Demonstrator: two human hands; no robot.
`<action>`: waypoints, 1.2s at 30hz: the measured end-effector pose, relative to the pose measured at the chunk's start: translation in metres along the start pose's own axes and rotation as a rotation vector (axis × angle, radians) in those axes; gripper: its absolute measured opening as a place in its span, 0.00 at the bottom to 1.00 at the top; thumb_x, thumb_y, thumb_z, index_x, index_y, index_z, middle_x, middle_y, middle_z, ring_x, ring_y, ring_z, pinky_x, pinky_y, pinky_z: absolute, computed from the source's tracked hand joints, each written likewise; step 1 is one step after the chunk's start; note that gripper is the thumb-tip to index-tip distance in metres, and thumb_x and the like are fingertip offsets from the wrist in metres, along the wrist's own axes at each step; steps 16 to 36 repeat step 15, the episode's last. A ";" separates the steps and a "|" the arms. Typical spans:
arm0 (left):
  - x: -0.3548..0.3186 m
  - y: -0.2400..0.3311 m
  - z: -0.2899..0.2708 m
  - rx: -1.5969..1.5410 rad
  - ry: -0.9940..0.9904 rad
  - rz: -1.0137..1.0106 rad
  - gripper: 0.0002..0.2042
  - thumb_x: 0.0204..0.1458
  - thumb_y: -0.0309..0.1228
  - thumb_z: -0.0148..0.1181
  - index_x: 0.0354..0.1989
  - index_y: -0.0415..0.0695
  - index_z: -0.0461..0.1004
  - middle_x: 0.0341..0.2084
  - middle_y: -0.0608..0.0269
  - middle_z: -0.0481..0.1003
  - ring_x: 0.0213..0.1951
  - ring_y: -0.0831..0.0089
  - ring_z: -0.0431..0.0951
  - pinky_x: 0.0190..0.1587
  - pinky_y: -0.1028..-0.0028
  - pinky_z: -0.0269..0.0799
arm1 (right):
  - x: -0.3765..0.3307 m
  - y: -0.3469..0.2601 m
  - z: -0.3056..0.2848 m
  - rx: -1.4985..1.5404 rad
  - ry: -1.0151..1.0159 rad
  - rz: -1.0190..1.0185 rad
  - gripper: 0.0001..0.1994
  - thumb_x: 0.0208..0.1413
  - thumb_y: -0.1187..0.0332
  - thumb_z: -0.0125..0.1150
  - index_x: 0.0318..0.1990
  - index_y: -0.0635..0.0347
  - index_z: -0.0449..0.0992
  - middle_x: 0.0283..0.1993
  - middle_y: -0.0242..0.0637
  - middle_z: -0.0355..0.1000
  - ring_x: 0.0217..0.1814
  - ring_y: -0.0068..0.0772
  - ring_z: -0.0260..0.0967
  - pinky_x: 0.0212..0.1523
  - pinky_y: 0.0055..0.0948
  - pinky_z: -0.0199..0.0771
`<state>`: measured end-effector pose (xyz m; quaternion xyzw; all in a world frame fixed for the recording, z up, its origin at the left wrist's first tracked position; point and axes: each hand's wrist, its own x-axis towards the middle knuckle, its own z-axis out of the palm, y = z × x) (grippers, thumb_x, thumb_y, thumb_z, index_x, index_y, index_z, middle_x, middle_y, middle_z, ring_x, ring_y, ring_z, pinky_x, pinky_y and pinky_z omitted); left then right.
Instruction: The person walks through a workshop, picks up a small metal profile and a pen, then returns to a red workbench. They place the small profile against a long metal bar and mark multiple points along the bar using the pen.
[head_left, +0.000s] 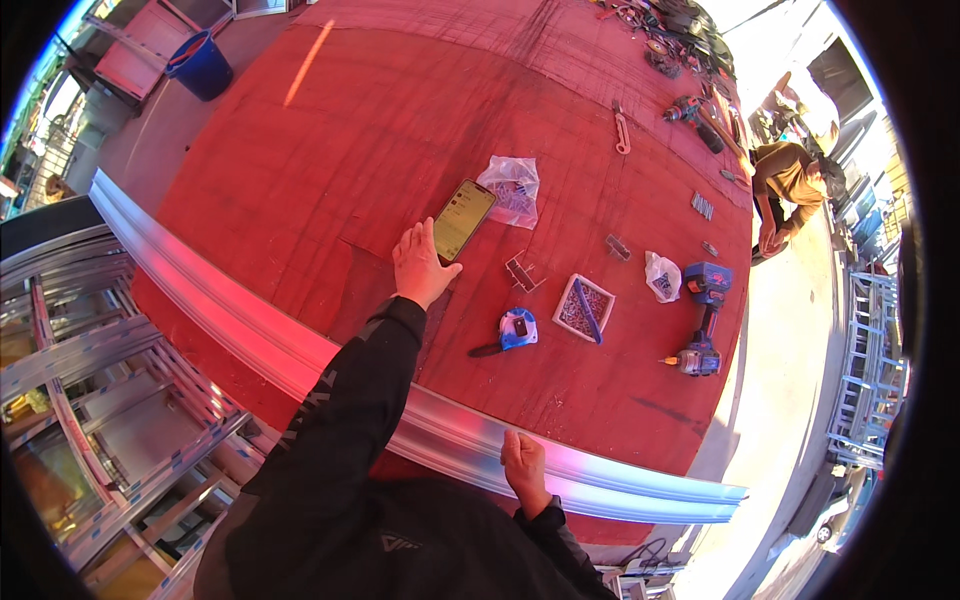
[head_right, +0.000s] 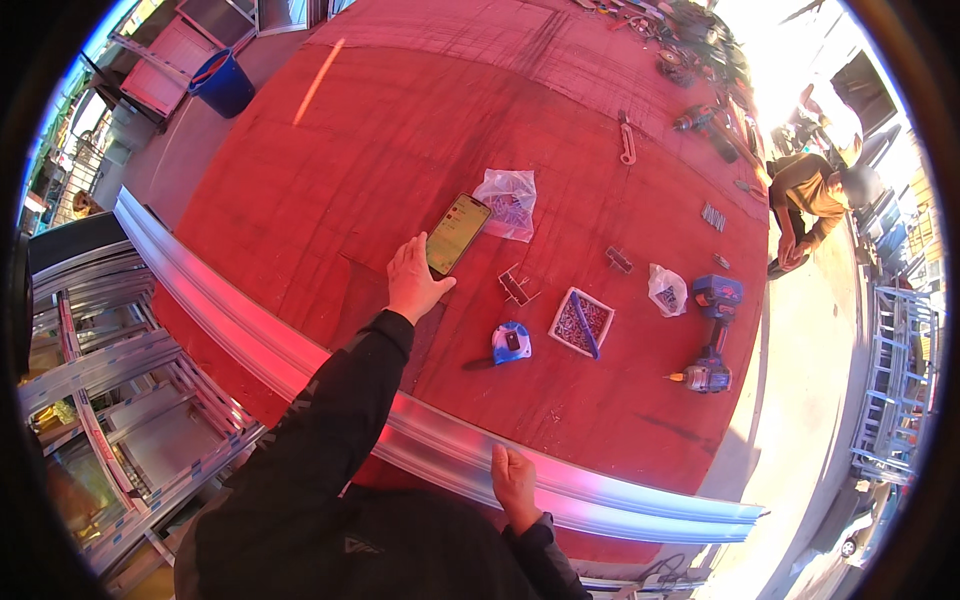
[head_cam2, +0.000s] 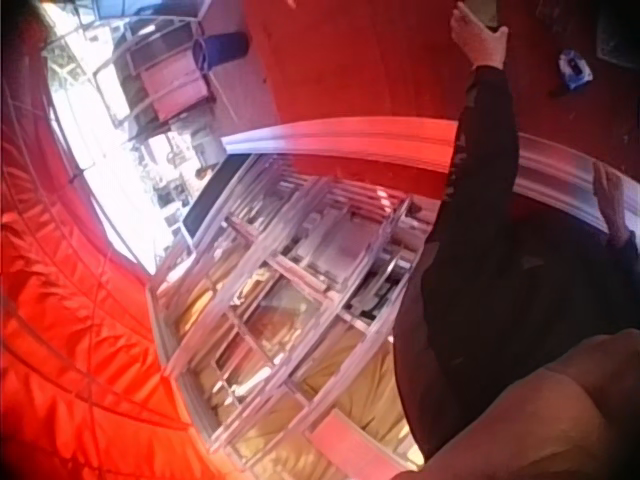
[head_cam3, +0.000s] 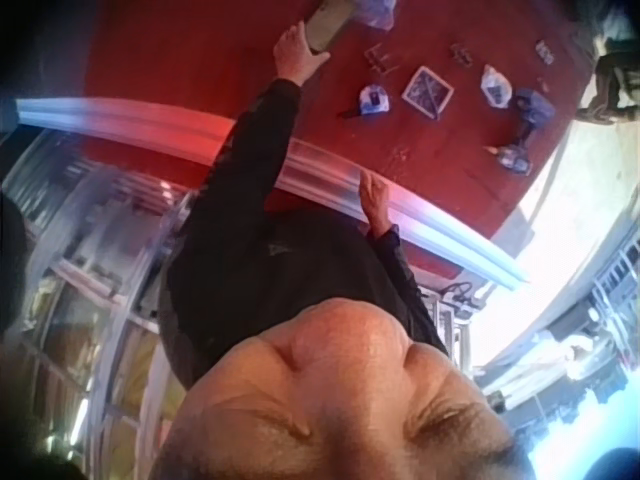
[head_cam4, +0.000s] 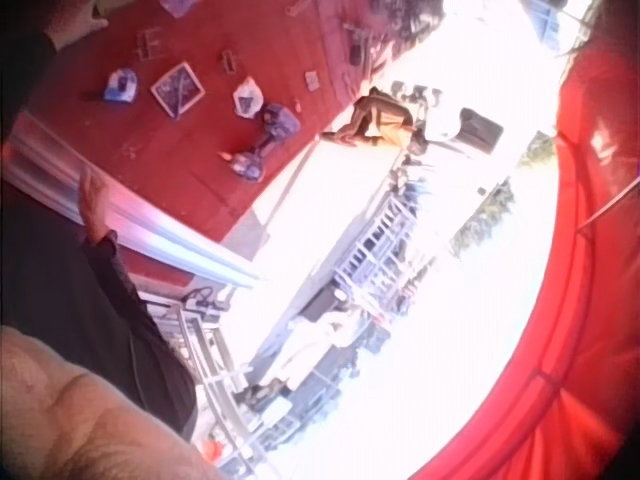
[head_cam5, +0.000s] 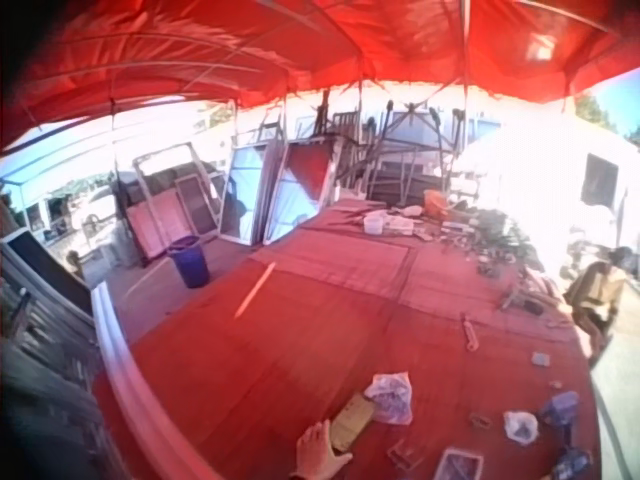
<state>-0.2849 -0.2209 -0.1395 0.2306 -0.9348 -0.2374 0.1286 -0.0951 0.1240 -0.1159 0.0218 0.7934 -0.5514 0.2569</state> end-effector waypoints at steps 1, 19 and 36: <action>0.004 0.004 0.003 0.042 -0.014 -0.026 0.51 0.39 0.43 0.77 0.72 0.42 0.54 0.66 0.51 0.65 0.68 0.55 0.61 0.69 0.53 0.55 | -0.004 0.001 0.003 0.015 -0.001 0.020 0.25 0.70 0.54 0.56 0.23 0.64 0.71 0.18 0.30 0.62 0.23 0.20 0.59 0.24 0.33 0.61; -0.143 0.031 -0.079 -1.159 -0.538 -0.182 0.47 0.50 0.34 0.74 0.72 0.34 0.48 0.59 0.46 0.72 0.61 0.61 0.72 0.70 0.58 0.58 | 0.006 -0.069 0.004 0.408 0.206 -0.189 0.23 0.71 0.54 0.54 0.60 0.66 0.75 0.51 0.45 0.78 0.57 0.31 0.72 0.62 0.30 0.67; -0.143 0.031 -0.079 -1.159 -0.538 -0.182 0.47 0.50 0.34 0.74 0.72 0.34 0.48 0.59 0.46 0.72 0.61 0.61 0.72 0.70 0.58 0.58 | 0.006 -0.069 0.004 0.408 0.206 -0.189 0.23 0.71 0.54 0.54 0.60 0.66 0.75 0.51 0.45 0.78 0.57 0.31 0.72 0.62 0.30 0.67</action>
